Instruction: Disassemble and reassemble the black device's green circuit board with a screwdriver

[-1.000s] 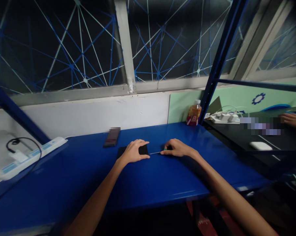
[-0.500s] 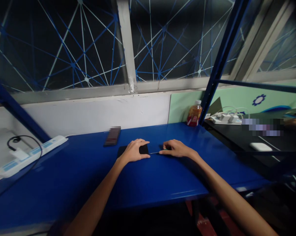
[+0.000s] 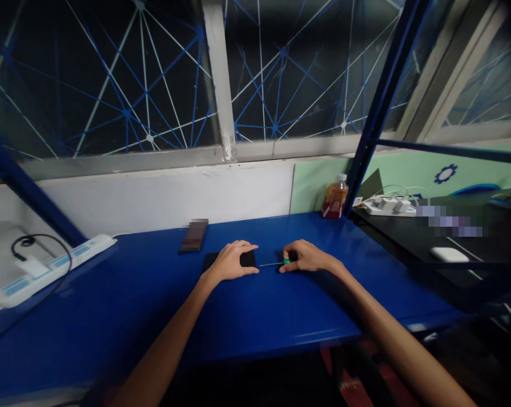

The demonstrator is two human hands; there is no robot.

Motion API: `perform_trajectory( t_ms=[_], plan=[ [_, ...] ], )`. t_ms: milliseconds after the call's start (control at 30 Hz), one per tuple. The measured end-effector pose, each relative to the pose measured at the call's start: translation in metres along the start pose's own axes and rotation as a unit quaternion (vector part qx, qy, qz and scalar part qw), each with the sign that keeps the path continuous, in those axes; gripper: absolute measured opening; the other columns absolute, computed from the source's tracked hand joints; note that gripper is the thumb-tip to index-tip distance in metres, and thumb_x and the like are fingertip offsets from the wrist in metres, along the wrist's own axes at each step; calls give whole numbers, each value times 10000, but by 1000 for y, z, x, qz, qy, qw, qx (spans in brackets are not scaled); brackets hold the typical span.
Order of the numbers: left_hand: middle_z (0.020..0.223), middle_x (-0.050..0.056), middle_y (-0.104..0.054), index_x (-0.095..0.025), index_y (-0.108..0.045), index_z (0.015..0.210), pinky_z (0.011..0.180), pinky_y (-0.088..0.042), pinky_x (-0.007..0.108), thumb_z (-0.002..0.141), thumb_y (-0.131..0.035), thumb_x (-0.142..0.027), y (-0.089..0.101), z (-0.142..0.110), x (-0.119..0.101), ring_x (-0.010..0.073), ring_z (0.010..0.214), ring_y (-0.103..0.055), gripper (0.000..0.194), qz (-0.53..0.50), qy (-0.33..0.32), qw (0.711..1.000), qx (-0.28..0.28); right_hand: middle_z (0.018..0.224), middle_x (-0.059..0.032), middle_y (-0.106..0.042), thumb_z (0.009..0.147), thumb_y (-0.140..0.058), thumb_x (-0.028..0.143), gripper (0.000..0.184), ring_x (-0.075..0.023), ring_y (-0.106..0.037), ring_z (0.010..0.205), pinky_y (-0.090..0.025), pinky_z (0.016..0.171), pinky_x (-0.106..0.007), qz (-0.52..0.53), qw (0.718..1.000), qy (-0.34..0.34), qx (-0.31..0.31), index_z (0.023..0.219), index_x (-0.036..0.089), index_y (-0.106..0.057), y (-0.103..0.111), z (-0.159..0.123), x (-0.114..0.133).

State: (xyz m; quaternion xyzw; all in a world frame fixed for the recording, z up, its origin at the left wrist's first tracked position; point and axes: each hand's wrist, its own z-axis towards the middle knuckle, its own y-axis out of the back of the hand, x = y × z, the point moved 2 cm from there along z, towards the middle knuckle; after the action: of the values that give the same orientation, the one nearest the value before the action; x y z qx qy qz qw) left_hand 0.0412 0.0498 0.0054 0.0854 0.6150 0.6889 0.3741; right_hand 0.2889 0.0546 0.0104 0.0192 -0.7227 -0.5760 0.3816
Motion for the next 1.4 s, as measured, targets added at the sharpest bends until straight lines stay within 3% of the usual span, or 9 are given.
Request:
perform_trajectory(
  t_ms=[167, 267, 567, 1000, 1200, 1400],
  plan=[
    [1244, 80, -563, -301, -538, 1268, 899, -448, 423, 702, -680, -567, 0, 0, 0, 308, 1114, -528, 641, 1, 4, 1000, 4, 647, 24, -589, 661, -690, 571, 414, -111, -479, 543, -264, 509, -228, -26, 999, 6, -23, 786, 191, -584, -1, -1, 6],
    [1240, 73, -566, -305, -540, 1262, 901, -447, 433, 706, -677, -562, -1, 0, 0, 307, 1112, -529, 628, -1, 0, 1000, 4, 652, 9, -591, 744, -602, 592, 406, -115, -470, 552, -263, 518, -235, -32, 999, 10, -36, 797, 189, -593, -1, -1, 7],
    [1254, 76, -554, -309, -532, 1266, 888, -450, 450, 721, -651, -580, 0, 1, -1, 307, 1111, -526, 620, 4, -5, 1000, 11, 637, -13, -605, 851, -490, 528, 385, -112, -474, 536, -293, 526, -241, -2, 1000, 24, -17, 807, 167, -616, -2, -2, 6],
    [1244, 68, -560, -309, -535, 1263, 891, -449, 437, 715, -667, -568, 0, 0, -1, 306, 1111, -527, 620, 5, 0, 1000, 9, 645, -15, -623, 843, -507, 466, 349, -114, -481, 542, -286, 525, -241, -5, 1000, 27, -14, 836, 159, -674, 0, -1, 4],
    [1245, 67, -560, -303, -542, 1259, 897, -449, 409, 716, -671, -566, -1, 0, 0, 295, 1115, -526, 617, 4, -3, 1000, 8, 589, 12, -590, 700, -635, 596, 432, -114, -460, 529, -279, 520, -242, -10, 1000, 17, -16, 767, 174, -705, 3, -1, -3],
    [1227, 52, -564, -324, -568, 1225, 899, -441, 417, 719, -675, -556, 0, 0, 0, 282, 1096, -533, 567, 1, -11, 1000, 8, 627, 23, -593, 675, -690, 557, 399, -115, -500, 549, -295, 525, -224, 9, 1000, 20, -5, 801, 186, -617, 1, 0, -1]
  ],
)
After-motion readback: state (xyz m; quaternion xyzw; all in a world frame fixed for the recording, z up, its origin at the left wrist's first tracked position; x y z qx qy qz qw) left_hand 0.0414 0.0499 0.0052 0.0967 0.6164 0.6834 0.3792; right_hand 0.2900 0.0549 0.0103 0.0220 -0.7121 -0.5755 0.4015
